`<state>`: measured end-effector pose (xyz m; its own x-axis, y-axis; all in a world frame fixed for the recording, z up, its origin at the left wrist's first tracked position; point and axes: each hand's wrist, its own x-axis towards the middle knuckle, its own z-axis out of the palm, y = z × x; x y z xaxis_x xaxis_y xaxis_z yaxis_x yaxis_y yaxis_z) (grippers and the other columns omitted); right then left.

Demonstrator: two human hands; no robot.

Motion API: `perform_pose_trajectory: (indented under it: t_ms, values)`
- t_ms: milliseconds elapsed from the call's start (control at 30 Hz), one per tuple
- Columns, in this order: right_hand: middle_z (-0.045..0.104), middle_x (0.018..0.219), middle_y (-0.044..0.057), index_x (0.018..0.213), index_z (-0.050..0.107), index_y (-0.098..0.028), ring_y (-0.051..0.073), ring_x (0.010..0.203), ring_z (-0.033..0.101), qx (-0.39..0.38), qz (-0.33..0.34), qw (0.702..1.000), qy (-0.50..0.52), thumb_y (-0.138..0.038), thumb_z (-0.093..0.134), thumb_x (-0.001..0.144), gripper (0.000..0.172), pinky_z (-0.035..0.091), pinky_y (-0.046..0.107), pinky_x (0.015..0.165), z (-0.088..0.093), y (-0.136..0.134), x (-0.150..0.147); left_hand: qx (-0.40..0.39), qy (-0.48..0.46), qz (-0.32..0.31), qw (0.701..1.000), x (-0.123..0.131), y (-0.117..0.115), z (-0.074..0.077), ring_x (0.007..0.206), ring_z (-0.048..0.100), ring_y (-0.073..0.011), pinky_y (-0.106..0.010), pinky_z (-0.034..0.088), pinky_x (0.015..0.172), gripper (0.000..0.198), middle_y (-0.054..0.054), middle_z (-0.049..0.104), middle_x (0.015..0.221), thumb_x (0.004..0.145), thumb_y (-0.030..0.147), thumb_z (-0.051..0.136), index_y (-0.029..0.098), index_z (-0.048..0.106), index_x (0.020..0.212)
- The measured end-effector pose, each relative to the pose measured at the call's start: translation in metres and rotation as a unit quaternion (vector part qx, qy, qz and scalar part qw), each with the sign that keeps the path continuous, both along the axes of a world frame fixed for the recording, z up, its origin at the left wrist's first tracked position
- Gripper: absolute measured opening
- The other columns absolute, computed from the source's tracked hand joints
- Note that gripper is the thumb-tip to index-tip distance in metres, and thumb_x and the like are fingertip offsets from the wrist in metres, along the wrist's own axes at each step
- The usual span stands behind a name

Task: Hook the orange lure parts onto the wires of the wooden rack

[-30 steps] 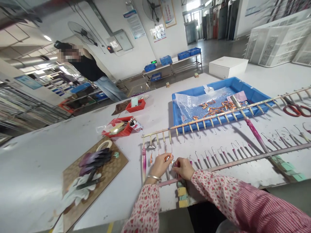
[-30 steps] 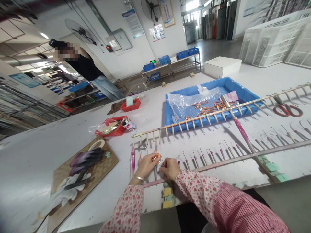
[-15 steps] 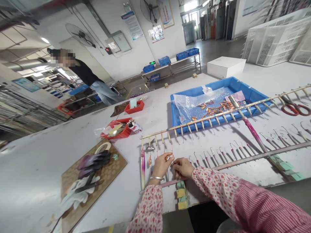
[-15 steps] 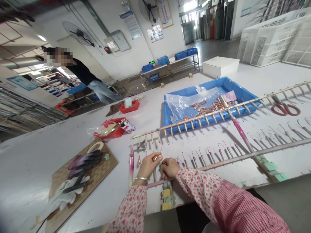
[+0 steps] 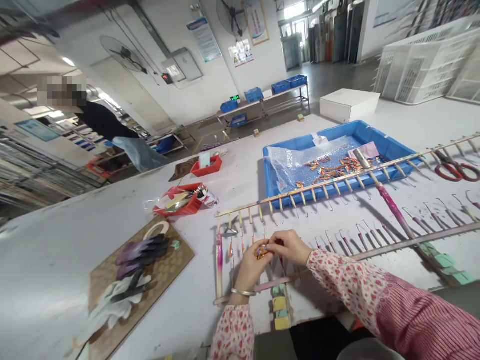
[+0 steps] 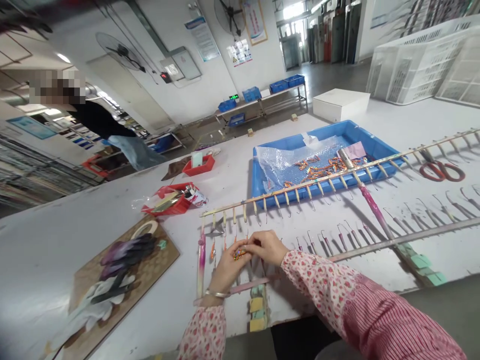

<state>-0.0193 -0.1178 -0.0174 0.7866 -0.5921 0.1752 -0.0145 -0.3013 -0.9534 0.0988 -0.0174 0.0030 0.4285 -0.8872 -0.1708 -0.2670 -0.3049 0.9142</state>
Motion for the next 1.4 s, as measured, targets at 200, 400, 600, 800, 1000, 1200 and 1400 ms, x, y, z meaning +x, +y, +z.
perform_pose_trajectory:
  t_ms: [200,400,600,800,1000,1200,1400]
  values:
    - [0.060,0.067,0.000,0.078,0.049,-0.015,0.008,0.043,0.051,0.274,0.034,0.961,-0.025,-0.034,0.054,0.079,0.019,0.040,0.017,0.039,-0.011,0.008,-0.001,-0.057,0.147,0.120,0.980,-0.007,-0.002,-0.010,0.043,0.027,-0.0039,-0.016,0.015,0.039,0.042,0.009,0.033,0.049,0.065,0.049,0.066,0.014,0.054,0.086]
    - [0.058,0.055,-0.001,0.071,0.057,-0.013,0.009,0.044,0.054,0.036,0.091,0.989,0.108,-0.026,0.053,0.078,0.015,0.041,0.018,0.044,0.013,-0.033,-0.004,-0.047,-0.013,0.069,0.996,0.002,-0.014,-0.012,0.048,0.043,-0.0088,-0.020,0.032,0.046,0.035,0.003,0.049,0.053,0.072,0.047,0.058,0.014,0.061,0.083]
    - [0.064,0.068,0.001,0.097,0.063,-0.015,0.009,0.055,0.059,-0.066,-0.019,0.989,0.128,-0.011,0.047,0.079,0.024,0.044,0.016,0.052,0.025,-0.090,0.027,0.009,-0.200,0.049,0.979,0.013,-0.035,-0.013,0.064,0.057,-0.0154,-0.025,0.042,0.061,0.028,-0.002,0.066,0.071,0.075,0.042,0.054,0.017,0.066,0.081]
    - [0.064,0.068,0.001,0.101,0.066,-0.018,0.008,0.048,0.057,0.008,0.003,0.992,0.127,-0.007,0.048,0.074,0.034,0.044,0.015,0.046,0.007,-0.093,0.057,0.033,-0.289,0.038,0.956,0.015,-0.048,-0.010,0.073,0.061,-0.0177,-0.028,0.041,0.070,0.025,-0.004,0.069,0.078,0.076,0.037,0.051,0.018,0.067,0.081]
    - [0.064,0.067,0.001,0.098,0.068,-0.018,0.009,0.047,0.055,0.035,-0.011,0.995,0.096,-0.014,0.052,0.074,0.029,0.046,0.018,0.050,-0.002,-0.096,0.056,0.050,-0.310,0.035,0.949,0.019,-0.052,-0.010,0.071,0.060,-0.0177,-0.028,0.041,0.069,0.023,-0.003,0.069,0.076,0.077,0.035,0.051,0.019,0.067,0.080]
    - [0.063,0.065,-0.001,0.095,0.070,-0.018,0.008,0.046,0.055,0.017,-0.019,0.995,0.097,-0.014,0.053,0.073,0.028,0.047,0.017,0.053,0.001,-0.095,0.054,0.045,-0.323,0.029,0.945,0.017,-0.054,-0.009,0.066,0.059,-0.0164,-0.027,0.040,0.068,0.023,-0.001,0.068,0.073,0.078,0.036,0.051,0.019,0.067,0.079]
    - [0.063,0.065,-0.001,0.092,0.070,-0.018,0.009,0.047,0.056,-0.041,-0.021,0.992,0.114,-0.016,0.053,0.075,0.024,0.047,0.019,0.060,0.007,-0.094,0.051,0.048,-0.459,-0.037,0.886,0.007,-0.048,-0.007,0.078,0.059,-0.0177,-0.026,0.038,0.068,0.020,-0.005,0.066,0.087,0.084,0.027,0.045,0.019,0.063,0.088]
